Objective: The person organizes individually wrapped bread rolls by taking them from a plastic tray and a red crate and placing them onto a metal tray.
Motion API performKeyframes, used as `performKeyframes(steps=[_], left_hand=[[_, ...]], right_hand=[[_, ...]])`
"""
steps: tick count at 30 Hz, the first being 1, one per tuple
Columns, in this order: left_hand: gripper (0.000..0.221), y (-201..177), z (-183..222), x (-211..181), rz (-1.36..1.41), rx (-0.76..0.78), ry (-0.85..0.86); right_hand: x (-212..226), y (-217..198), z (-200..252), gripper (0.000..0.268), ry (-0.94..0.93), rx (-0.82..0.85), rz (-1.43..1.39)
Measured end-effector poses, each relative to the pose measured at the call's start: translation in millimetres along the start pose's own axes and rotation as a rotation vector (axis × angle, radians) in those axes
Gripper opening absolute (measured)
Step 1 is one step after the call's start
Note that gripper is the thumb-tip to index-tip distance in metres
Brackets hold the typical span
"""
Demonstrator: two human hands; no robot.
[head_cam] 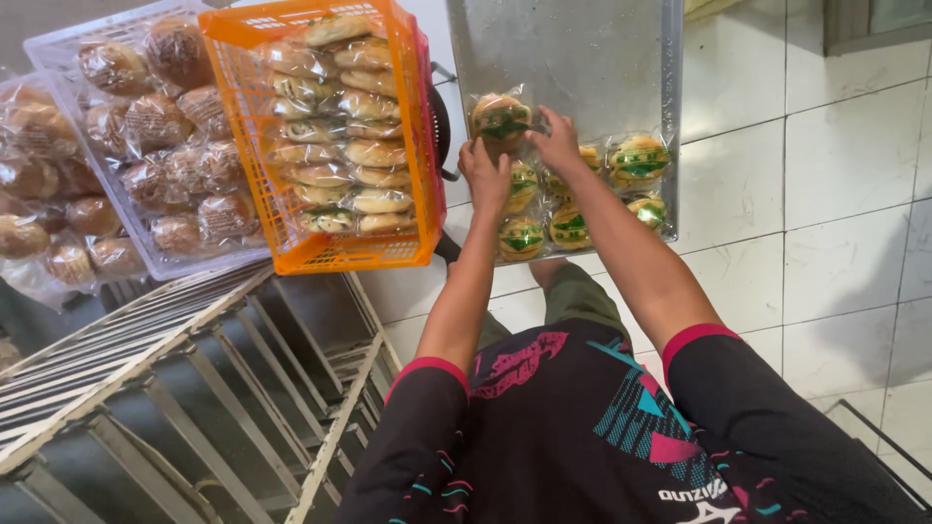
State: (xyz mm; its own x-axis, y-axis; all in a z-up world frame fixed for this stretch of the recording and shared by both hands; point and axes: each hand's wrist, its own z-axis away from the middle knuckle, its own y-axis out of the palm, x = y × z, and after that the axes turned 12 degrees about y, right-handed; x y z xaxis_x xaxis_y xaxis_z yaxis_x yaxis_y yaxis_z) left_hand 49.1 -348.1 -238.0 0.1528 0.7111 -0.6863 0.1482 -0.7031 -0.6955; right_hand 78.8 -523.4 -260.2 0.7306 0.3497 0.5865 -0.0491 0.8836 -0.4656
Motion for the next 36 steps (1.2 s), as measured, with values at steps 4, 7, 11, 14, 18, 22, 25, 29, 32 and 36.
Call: performKeyframes(steps=[4, 7, 11, 14, 18, 22, 25, 29, 32, 36], left_hand=[[0.055, -54.9, -8.0, -27.7, 0.115, 0.128, -0.090], [0.048, -90.4, 2.7, -40.1, 0.160, 0.156, -0.049], [0.031, -179.3, -1.0, -87.7, 0.305, 0.279, -0.066], [0.024, -250.7, 10.7, -118.3, 0.465, 0.296, -0.089], [0.019, -333.9, 13.9, -134.5, 0.547, 0.134, 0.016], [0.017, -400.3, 4.7, -104.4, 0.492, -0.001, 0.075], [0.017, -436.8, -2.8, -62.2, 0.400, -0.061, 0.162], [0.016, -456.8, -10.2, 6.4, 0.324, -0.034, 0.120], [0.015, -476.7, -19.8, 32.3, 0.321, 0.005, 0.128], [0.011, -482.3, -22.6, 54.1, 0.364, 0.082, 0.090]], right_hand=[[37.6, -28.6, 55.5, 0.058, -0.064, -0.008, -0.092], [53.4, -48.7, 96.7, 0.044, -0.107, 0.050, -0.313], [82.5, -66.5, 144.2, 0.028, -0.111, 0.053, -0.446], [94.6, -63.6, 178.9, 0.032, -0.197, 0.066, -0.433], [143.1, -49.3, 240.6, 0.036, -0.355, 0.173, -0.294], [196.6, -6.8, 299.8, 0.033, -0.482, 0.127, -0.122], [238.4, 35.5, 338.8, 0.025, -0.701, 0.110, -0.037], [234.5, 109.4, 323.5, 0.026, -0.932, -0.072, 0.459], [235.5, 146.4, 317.6, 0.031, -0.912, -0.225, 0.733], [209.3, 174.8, 292.4, 0.030, -0.802, -0.272, 0.878]])
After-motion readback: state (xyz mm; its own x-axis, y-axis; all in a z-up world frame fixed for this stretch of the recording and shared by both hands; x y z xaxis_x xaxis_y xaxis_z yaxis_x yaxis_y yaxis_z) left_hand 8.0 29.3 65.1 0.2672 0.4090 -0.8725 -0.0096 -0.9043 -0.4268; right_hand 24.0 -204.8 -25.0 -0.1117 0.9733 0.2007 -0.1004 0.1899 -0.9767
